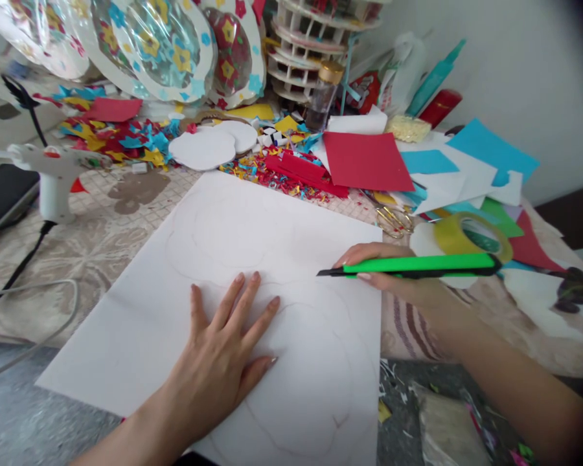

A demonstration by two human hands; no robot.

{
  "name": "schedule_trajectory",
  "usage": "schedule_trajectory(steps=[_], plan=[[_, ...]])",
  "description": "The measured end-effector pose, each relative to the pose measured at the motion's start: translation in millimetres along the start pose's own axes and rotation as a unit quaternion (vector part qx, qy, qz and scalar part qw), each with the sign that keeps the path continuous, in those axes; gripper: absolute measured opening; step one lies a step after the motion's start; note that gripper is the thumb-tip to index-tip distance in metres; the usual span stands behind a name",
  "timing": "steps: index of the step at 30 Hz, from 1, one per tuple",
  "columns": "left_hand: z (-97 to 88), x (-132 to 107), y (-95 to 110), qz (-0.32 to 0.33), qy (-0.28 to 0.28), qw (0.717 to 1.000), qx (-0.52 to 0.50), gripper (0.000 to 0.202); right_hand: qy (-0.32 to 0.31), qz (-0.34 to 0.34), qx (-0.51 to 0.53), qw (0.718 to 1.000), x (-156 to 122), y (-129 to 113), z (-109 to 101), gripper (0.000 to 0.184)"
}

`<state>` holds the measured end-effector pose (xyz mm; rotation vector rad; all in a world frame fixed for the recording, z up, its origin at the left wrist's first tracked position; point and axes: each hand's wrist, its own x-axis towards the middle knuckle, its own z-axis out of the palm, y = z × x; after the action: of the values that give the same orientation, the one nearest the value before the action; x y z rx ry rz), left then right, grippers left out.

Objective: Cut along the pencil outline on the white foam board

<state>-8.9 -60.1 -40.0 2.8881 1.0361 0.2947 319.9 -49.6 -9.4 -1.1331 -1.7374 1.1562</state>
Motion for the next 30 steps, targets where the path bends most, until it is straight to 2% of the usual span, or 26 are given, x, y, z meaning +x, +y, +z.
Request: schedule_trajectory(steps=[3,7,15,30], plan=[[0.2,1,0,0.004,-0.005,1.0,0.011,0.059,-0.069,-0.007,-0.006,0.998,12,-6,15,0.022],[-0.2,1,0,0.004,-0.004,1.0,0.007,0.06,-0.091,-0.024,-0.008,0.996,27,-2,27,0.022],[-0.2,1,1,-0.006,0.002,1.0,0.002,0.064,-0.124,-0.044,-0.012,0.991,36,3,28,0.023],[-0.8,0,1,-0.006,0.007,1.0,-0.006,0.064,-0.151,-0.064,-0.004,0.986,41,4,27,0.025]])
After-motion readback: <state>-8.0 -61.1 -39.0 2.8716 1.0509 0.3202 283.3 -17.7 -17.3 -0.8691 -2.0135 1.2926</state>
